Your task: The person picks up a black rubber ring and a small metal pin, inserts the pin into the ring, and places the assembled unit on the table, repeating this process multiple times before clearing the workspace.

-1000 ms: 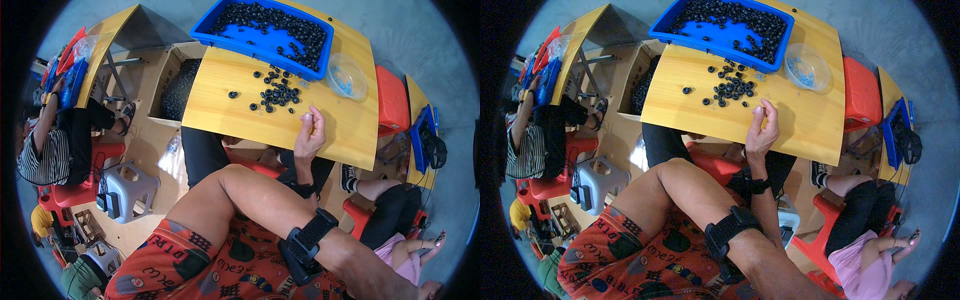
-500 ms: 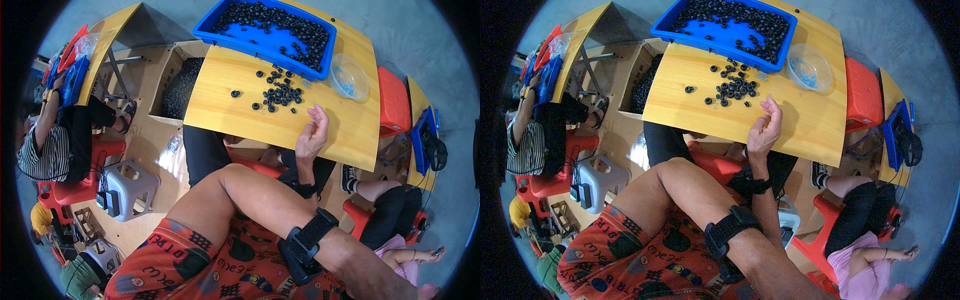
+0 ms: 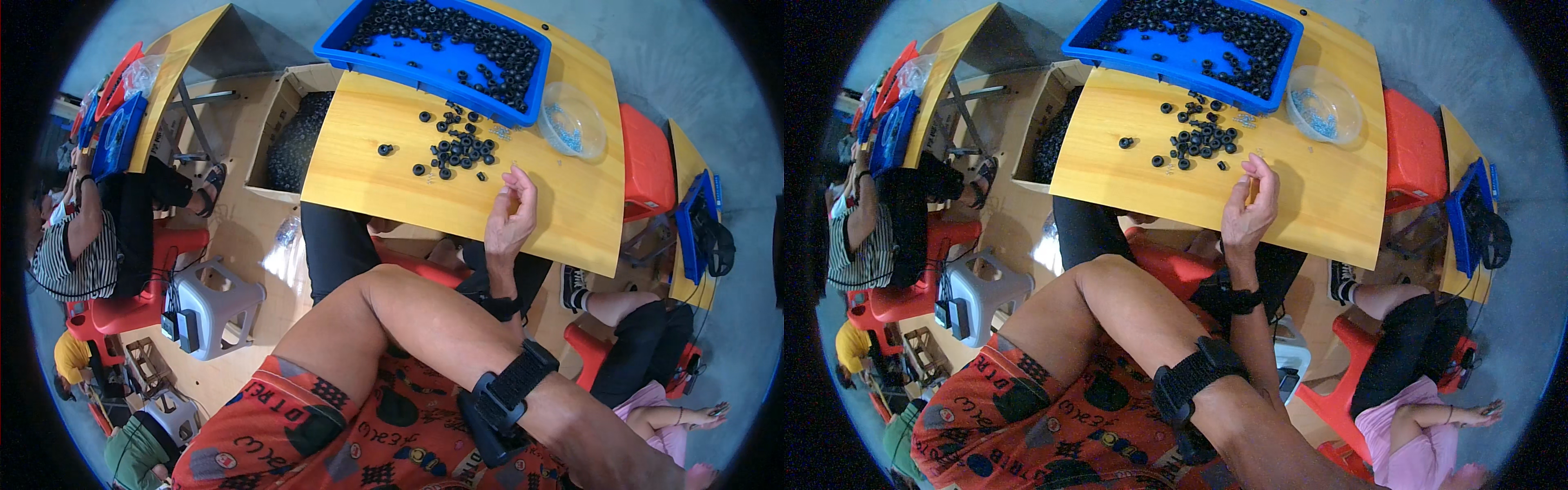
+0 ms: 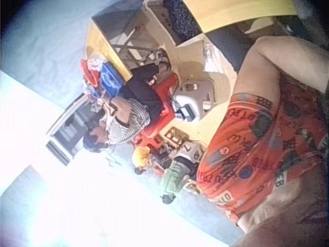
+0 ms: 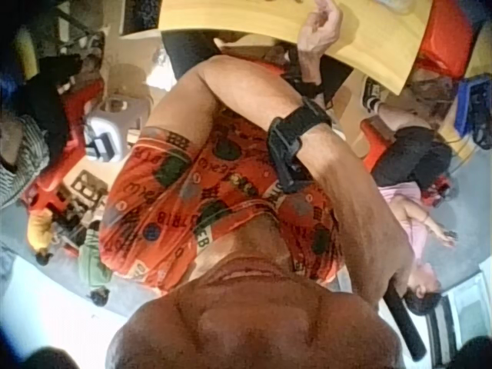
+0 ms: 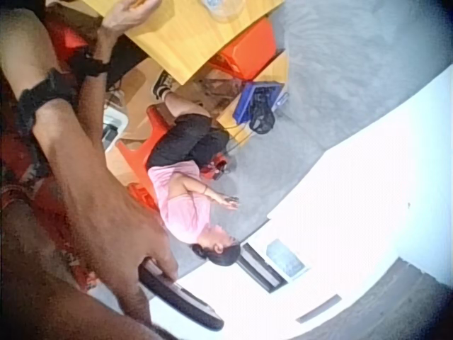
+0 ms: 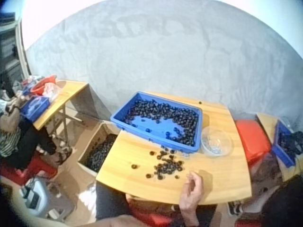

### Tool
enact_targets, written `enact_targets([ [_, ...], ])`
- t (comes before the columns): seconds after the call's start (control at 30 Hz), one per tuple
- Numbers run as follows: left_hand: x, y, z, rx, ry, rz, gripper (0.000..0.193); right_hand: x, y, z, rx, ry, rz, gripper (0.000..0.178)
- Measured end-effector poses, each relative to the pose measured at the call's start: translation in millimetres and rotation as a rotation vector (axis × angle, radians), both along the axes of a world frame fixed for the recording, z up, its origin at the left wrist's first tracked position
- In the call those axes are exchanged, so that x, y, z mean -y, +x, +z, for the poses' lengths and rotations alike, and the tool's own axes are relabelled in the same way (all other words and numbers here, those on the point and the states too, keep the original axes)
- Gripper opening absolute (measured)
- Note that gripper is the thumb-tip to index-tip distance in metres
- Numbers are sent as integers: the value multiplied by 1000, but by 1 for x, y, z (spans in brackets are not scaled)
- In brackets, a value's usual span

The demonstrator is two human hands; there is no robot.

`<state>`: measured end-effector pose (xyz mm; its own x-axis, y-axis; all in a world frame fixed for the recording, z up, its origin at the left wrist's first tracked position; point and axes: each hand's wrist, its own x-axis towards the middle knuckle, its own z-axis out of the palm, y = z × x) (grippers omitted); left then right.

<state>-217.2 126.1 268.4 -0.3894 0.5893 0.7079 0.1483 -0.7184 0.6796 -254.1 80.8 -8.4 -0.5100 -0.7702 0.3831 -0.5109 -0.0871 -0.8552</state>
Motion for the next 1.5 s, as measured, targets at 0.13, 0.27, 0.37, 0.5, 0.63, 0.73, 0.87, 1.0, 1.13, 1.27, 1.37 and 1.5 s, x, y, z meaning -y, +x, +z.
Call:
enact_targets([
  [0.13, -2, 11, 1, 19, -8, 99, 68, 0, -1, 1, -1, -9, 2, 35],
  [0.27, -2, 22, 3, 48, -16, 254, 66, 1, 0, -2, 33, -7, 18, 35],
  [0.37, 1, 21, 9, 90, -74, 209, 66, 0, -1, -3, 27, -8, 15, 35],
  [0.5, 10, 21, 20, 147, -151, 148, 66, 0, 0, 0, 31, -7, 16, 34],
  [0.63, 18, 21, 30, 205, -225, 86, 66, 1, 1, 1, 29, 6, 12, 34],
  [0.73, 21, 20, 33, 250, -283, 41, 66, 1, 0, 0, 6, -3, 12, 33],
  [0.87, -4, 20, 2, 3, 61, 275, 63, 1, -1, -2, 17, -1, 9, 33],
  [1.0, -7, 17, 3, 71, 13, 158, 61, 1, 0, -2, -1, -12, 9, 32],
  [1.13, -14, 15, 5, 124, -18, 145, 60, 1, 6, 1, -284, -49, 77, 32],
  [1.27, -21, 16, 8, 176, -47, 132, 60, 4, 11, 3, -470, -77, 225, 32],
  [1.37, -23, 17, 9, 201, -61, 130, 60, 5, 14, 7, -462, -70, 230, 27],
  [1.5, -23, 20, 9, 160, -56, 182, 61, 12, 30, 9, -431, -100, 270, 19],
])
